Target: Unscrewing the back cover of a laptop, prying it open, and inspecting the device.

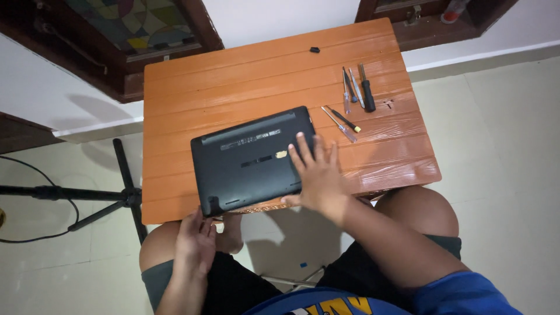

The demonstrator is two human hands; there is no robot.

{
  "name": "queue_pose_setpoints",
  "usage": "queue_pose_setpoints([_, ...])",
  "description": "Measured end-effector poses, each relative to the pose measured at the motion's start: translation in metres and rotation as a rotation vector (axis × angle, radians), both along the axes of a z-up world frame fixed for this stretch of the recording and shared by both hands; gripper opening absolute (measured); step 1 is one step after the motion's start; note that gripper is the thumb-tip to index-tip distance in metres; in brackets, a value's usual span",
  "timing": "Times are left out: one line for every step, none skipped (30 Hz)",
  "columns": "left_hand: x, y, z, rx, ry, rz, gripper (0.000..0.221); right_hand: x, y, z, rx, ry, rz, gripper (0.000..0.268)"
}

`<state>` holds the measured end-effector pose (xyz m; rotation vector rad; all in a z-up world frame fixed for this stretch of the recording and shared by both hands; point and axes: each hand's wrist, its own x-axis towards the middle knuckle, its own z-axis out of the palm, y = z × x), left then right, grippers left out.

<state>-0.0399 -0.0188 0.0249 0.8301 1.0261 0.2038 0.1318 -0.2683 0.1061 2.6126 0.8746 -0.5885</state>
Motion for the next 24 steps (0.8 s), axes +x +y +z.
queue_pose_setpoints([-0.002,0.007,-0.009,0.0,-0.002,-0.001,0.041,-0.003,0.0,-0.02,0.0,-0.002,-0.001,0.126])
queue_pose_setpoints([-0.004,0.013,-0.018,-0.044,-0.005,0.057,0.031,-0.005,0.001,-0.039,0.089,-0.141,0.065,0.127])
queue_pose_setpoints([-0.007,0.02,-0.027,-0.089,-0.008,0.114,0.021,-0.008,0.002,-0.06,0.178,-0.281,0.129,0.129])
queue_pose_setpoints([-0.005,0.019,-0.023,-0.089,-0.008,0.114,0.021,-0.007,0.004,-0.063,0.179,-0.281,0.129,0.129])
queue_pose_setpoints([-0.004,0.018,-0.019,-0.085,-0.009,0.126,0.018,-0.007,0.006,-0.067,0.193,-0.23,0.166,0.128])
queue_pose_setpoints([-0.003,0.017,-0.014,-0.081,-0.01,0.139,0.016,-0.006,0.008,-0.071,0.208,-0.181,0.204,0.127])
queue_pose_setpoints([-0.003,0.018,-0.012,-0.08,-0.011,0.141,0.016,-0.008,0.011,-0.075,0.208,-0.181,0.206,0.127])
queue_pose_setpoints([-0.001,0.018,-0.011,-0.102,-0.005,0.161,0.014,-0.01,0.013,-0.08,0.218,-0.168,0.197,0.129])
queue_pose_setpoints([0.0,0.018,-0.009,-0.123,0.001,0.18,0.013,-0.011,0.015,-0.084,0.229,-0.154,0.189,0.131])
queue_pose_setpoints([0.001,0.019,-0.007,-0.123,-0.001,0.184,0.013,-0.013,0.014,-0.095,0.229,-0.155,0.192,0.131])
queue_pose_setpoints([0.001,0.019,-0.005,-0.14,0.023,0.18,0.033,-0.015,0.013,-0.105,0.316,-0.287,0.212,0.132])
queue_pose_setpoints([0.002,0.02,-0.003,-0.155,0.045,0.177,0.055,-0.015,0.013,-0.114,0.405,-0.422,0.232,0.134])
queue_pose_setpoints([0.002,0.024,-0.016,-0.154,0.04,0.183,0.055,-0.015,0.012,-0.118,0.408,-0.425,0.238,0.134])
queue_pose_setpoints([0.0,0.028,-0.028,-0.18,0.009,0.207,0.042,-0.016,0.013,-0.12,0.436,-0.438,0.238,0.135])
queue_pose_setpoints([-0.002,0.032,-0.04,-0.206,-0.022,0.231,0.029,-0.017,0.013,-0.123,0.463,-0.45,0.239,0.136])
queue_pose_setpoints([-0.003,0.032,-0.042,-0.204,-0.027,0.236,0.029,-0.018,0.013,-0.119,0.467,-0.453,0.244,0.136])
queue_pose_setpoints([-0.005,0.032,-0.044,-0.194,-0.013,0.21,0.024,-0.02,0.013,-0.115,0.493,-0.459,0.248,0.135])
queue_pose_setpoints([-0.003,0.032,-0.047,-0.185,-0.002,0.18,0.021,-0.02,0.012,-0.111,0.518,-0.469,0.25,0.134])
queue_pose_setpoints([-0.001,0.031,-0.041,-0.183,-0.01,0.182,0.021,-0.019,0.012,-0.107,0.52,-0.476,0.254,0.134])
queue_pose_setpoints([-0.001,0.03,-0.035,-0.194,0.013,0.163,0.017,-0.02,0.012,-0.104,0.571,-0.453,0.254,0.128])
queue_pose_setpoints([-0.001,0.029,-0.029,-0.205,0.037,0.144,0.015,-0.021,0.011,-0.101,0.622,-0.431,0.254,0.122])
queue_pose_setpoints([-0.006,0.033,-0.029,-0.202,0.04,0.145,0.015,-0.022,0.012,-0.101,0.626,-0.428,0.253,0.122])
queue_pose_setpoints([-0.011,0.036,-0.03,-0.224,-0.022,0.106,0.013,-0.022,0.012,-0.102,0.651,-0.429,0.248,0.123])
queue_pose_setpoints([-0.015,0.04,-0.03,-0.248,-0.083,0.062,0.015,-0.022,0.012,-0.102,0.674,-0.43,0.239,0.124])
